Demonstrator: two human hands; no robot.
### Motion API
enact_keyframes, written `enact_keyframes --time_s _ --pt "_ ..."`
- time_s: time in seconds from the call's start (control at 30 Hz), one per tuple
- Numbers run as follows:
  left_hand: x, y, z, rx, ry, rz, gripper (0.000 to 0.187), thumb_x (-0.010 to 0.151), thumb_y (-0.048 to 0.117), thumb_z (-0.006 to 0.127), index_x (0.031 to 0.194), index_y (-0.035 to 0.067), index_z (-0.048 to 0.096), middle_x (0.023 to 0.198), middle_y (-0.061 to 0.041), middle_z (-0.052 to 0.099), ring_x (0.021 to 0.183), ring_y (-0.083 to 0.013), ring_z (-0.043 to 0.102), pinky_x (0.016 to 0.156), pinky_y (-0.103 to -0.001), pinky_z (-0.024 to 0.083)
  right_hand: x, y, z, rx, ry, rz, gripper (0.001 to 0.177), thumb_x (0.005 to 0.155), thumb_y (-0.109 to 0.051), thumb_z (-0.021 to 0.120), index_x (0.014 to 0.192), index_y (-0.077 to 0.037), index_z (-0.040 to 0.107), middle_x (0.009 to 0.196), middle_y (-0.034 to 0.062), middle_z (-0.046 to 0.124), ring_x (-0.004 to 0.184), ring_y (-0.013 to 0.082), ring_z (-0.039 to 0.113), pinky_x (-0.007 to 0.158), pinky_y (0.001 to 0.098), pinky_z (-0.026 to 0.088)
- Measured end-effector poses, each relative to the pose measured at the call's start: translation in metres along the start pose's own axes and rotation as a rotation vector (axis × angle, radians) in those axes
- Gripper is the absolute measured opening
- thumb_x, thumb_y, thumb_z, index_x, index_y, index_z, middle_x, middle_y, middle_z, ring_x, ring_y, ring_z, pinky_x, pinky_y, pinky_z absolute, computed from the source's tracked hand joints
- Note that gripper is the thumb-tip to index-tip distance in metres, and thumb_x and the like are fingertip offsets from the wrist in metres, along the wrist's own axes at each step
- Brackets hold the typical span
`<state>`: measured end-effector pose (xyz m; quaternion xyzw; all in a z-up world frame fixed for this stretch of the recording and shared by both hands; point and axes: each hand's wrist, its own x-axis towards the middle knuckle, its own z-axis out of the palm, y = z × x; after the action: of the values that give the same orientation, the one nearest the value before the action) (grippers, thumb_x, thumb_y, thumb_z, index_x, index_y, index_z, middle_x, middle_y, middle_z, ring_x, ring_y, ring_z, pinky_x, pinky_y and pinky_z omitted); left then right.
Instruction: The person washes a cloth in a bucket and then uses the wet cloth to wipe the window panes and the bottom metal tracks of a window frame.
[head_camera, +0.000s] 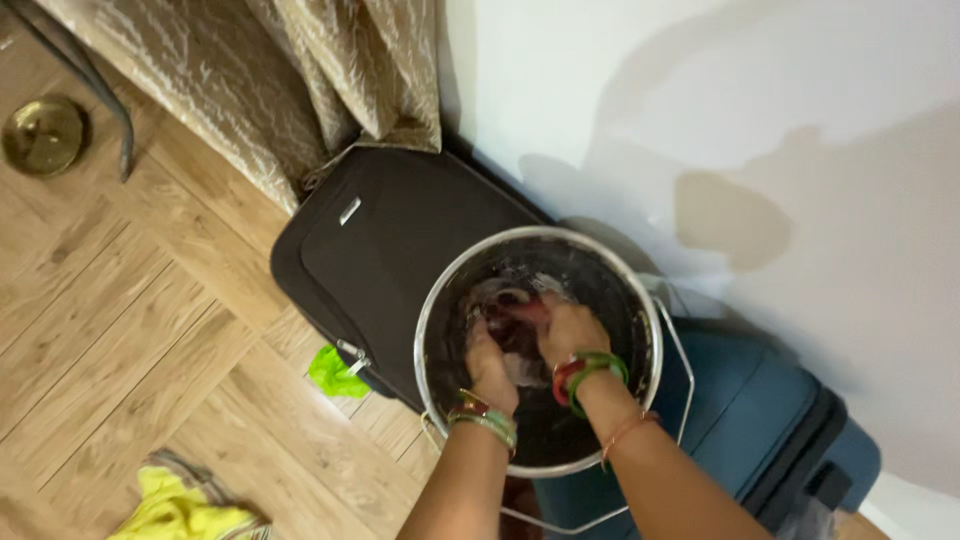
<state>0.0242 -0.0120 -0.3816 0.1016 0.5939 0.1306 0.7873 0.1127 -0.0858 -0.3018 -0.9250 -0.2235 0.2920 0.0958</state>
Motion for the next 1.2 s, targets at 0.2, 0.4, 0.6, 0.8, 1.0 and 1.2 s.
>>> enact_keyframes --time_s 0.2,0.4,0.6,0.8,1.0,1.2 --pt "-0.007 0.013 0.015 0.278 -0.108 0.035 0.076 0.096 0.058 0.046 0.154 0.009 0.045 0.157 -0.008 0.048 0.140 -0.0267 0.048 0.117 -0.040 0.037 0.027 0.003 0.025 -0.100 -0.150 -0.191 0.070 0.076 -0.005 0.066 0.143 -0.015 0.052 0.140 0.0185 0.060 0.129 0.0351 0.058 0.110 0.0442 0.047" --pt "0.017 0.019 0.018 0.431 -0.008 -0.282 0.087 0.098 0.070 0.033 0.163 0.012 0.027 0.167 -0.012 0.032 0.152 -0.0307 0.033 0.123 -0.052 0.023 0.060 -0.002 0.044 -0.214 -0.219 -0.076 0.058 0.075 0.000 0.068 0.131 -0.010 0.063 0.135 0.0198 0.066 0.126 0.0331 0.062 0.107 0.0407 0.050" --pt "-0.020 0.022 0.011 0.467 -0.254 0.074 0.076 0.094 0.066 0.039 0.148 0.015 0.055 0.145 -0.012 0.064 0.132 -0.0325 0.056 0.117 -0.044 0.036 -0.005 -0.014 -0.017 0.158 -0.246 -0.236 0.052 0.069 0.015 0.063 0.113 -0.010 0.075 0.124 0.0156 0.075 0.119 0.0294 0.069 0.102 0.0365 0.053" --pt "-0.048 0.054 -0.005 0.530 -0.602 -0.145 0.072 0.096 0.064 0.038 0.142 0.014 0.062 0.130 -0.013 0.069 0.118 -0.0325 0.065 0.109 -0.047 0.047 -0.112 -0.042 -0.131 0.504 -0.065 -0.464 0.042 0.071 0.012 0.065 0.110 -0.002 0.072 0.102 0.0133 0.065 0.100 0.0274 0.071 0.089 0.0333 0.058" --pt "-0.103 0.068 0.002 0.339 -0.556 -0.206 0.084 0.093 0.073 0.036 0.141 0.008 0.059 0.131 -0.014 0.070 0.121 -0.0332 0.065 0.109 -0.051 0.047 -0.132 -0.059 -0.138 1.137 0.005 -0.294 0.041 0.088 0.005 0.059 0.128 0.000 0.059 0.117 0.0089 0.068 0.109 0.0170 0.067 0.095 0.0299 0.054" --pt "-0.171 0.084 0.008 0.033 -0.688 -0.226 0.094 0.081 0.083 0.034 0.140 0.015 0.061 0.133 -0.008 0.073 0.114 -0.0225 0.072 0.094 -0.039 0.056 -0.146 -0.055 -0.100 0.891 0.238 -0.371 0.046 0.088 -0.010 0.062 0.132 0.000 0.054 0.126 0.0131 0.060 0.122 0.0231 0.054 0.107 0.0370 0.043"
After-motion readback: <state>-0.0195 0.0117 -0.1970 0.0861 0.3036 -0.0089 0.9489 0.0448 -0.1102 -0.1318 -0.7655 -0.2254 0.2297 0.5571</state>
